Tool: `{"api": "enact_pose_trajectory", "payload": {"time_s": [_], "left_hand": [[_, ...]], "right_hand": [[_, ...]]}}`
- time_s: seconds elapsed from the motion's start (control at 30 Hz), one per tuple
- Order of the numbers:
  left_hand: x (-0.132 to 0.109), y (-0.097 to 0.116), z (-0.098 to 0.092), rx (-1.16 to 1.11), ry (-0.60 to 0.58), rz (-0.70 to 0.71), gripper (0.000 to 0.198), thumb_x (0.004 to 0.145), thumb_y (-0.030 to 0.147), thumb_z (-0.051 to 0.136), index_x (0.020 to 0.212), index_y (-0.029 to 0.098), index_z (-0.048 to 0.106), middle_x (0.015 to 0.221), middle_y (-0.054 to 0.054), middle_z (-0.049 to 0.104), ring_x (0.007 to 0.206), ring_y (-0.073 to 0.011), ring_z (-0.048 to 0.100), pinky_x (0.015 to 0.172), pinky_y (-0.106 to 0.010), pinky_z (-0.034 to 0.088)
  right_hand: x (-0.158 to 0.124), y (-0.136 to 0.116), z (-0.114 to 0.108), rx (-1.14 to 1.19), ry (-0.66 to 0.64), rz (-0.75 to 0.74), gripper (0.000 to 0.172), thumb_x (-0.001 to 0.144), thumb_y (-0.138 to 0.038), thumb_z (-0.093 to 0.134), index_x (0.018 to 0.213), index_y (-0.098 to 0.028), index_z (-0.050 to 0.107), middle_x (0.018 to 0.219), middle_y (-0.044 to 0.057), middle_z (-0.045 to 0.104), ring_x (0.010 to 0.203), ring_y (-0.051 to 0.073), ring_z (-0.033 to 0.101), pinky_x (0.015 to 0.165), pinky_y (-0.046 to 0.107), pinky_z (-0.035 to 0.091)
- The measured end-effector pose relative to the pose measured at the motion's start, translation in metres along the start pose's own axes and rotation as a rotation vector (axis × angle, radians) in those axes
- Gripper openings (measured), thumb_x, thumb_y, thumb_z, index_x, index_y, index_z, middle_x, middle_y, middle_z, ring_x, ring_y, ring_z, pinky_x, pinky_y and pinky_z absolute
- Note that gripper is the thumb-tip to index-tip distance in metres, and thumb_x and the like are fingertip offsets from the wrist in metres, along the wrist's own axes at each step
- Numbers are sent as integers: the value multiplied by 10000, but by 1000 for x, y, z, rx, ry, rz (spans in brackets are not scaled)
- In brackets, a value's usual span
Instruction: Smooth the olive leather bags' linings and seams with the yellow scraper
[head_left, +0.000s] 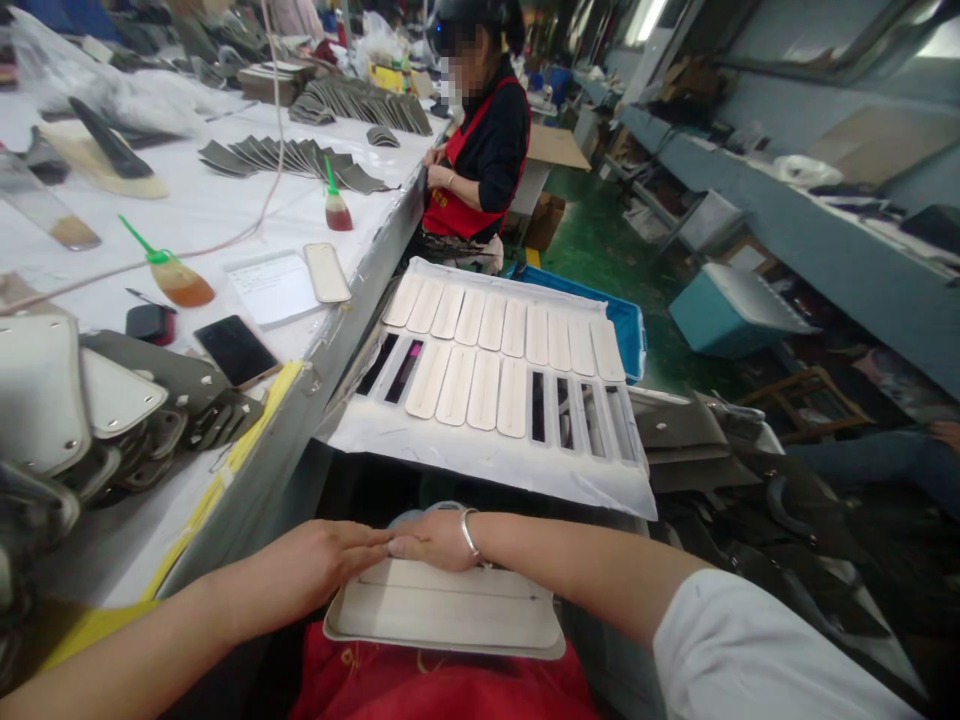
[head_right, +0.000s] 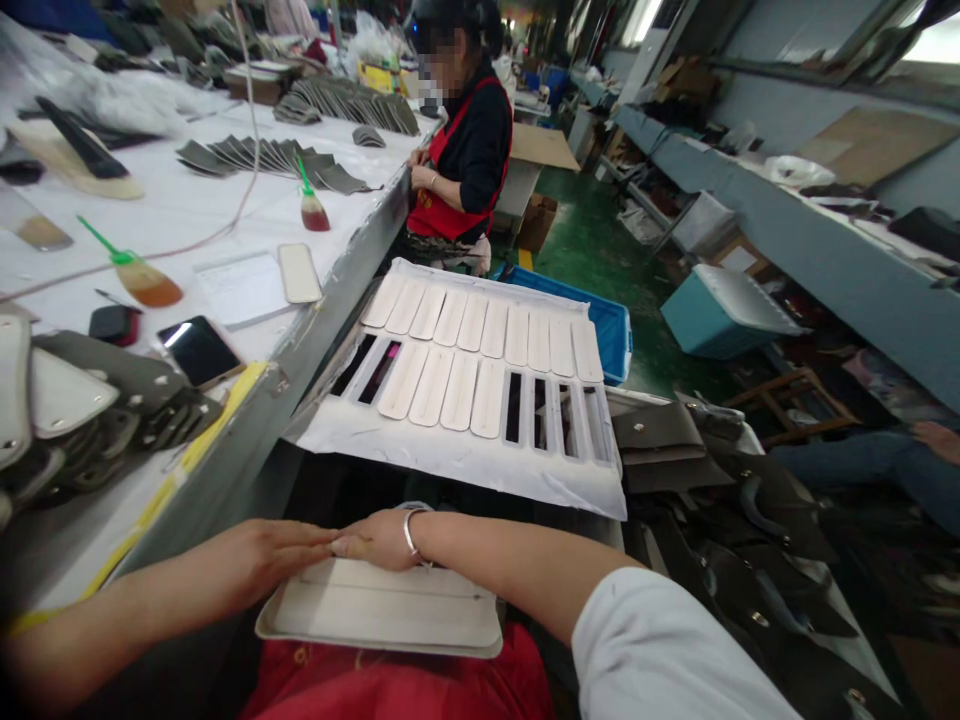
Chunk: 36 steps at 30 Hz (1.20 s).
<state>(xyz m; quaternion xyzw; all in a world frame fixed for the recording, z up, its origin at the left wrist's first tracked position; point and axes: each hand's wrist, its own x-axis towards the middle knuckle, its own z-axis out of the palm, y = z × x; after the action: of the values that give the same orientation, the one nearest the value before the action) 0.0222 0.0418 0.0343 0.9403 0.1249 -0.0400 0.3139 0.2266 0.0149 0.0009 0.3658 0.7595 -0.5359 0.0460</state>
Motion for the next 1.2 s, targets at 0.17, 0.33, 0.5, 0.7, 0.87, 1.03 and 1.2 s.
{"api": "enact_pose_trajectory", "payload": {"time_s": [0.17,0.33,0.5,0.7,0.87,1.03,1.2], "left_hand": [[0,12,3,129,-8,-51,410,867,143,417,1266,235,447,1287,-65,507,1140,-177,503,984,-301,405],[3,26,16,306,-23,-57,469,819,117,429,1284,183,424,1300,-95,489,1172,-197,470,991,-332,392],[1,32,27,423,2,-107,505,768,89,428,1263,182,455,1317,-88,472,1204,-217,430,1040,-417,300],[13,67,55,433,232,-128,387,833,219,446,1218,227,481,1276,-56,512,1155,-228,455,993,-412,327],[42,109,94,284,389,-118,285,828,248,494,1109,200,503,1097,-60,596,1004,-218,515,861,-364,406],[57,121,104,318,421,-136,149,865,235,429,881,221,577,965,-34,609,897,-209,511,773,-359,387],[56,124,99,357,384,-125,167,859,208,432,817,227,592,984,-30,600,885,-200,492,766,-347,369]], "right_hand": [[-8,3,-1,-10,36,-25,446,909,-389,306,1277,-180,447,1262,110,511,1137,226,488,960,360,359],[-72,41,12,95,157,20,389,905,-381,338,1252,-273,477,1260,20,523,1145,184,486,965,322,363],[-113,56,17,75,200,106,406,904,-381,325,1244,-233,492,1256,33,526,1153,168,480,975,296,359],[-158,26,52,-245,756,127,388,850,-323,453,1206,-171,491,1274,91,497,1212,184,399,1039,399,261],[-191,15,136,-289,1093,88,314,772,-334,568,1041,-180,513,1232,111,504,1193,200,407,1037,422,261],[-168,22,172,-331,1334,179,60,798,-225,531,785,-204,586,1186,74,534,1205,209,389,1030,432,255],[-165,22,168,-344,1356,172,72,794,-229,550,756,-212,608,1154,46,563,1198,200,393,1039,427,230]]}}
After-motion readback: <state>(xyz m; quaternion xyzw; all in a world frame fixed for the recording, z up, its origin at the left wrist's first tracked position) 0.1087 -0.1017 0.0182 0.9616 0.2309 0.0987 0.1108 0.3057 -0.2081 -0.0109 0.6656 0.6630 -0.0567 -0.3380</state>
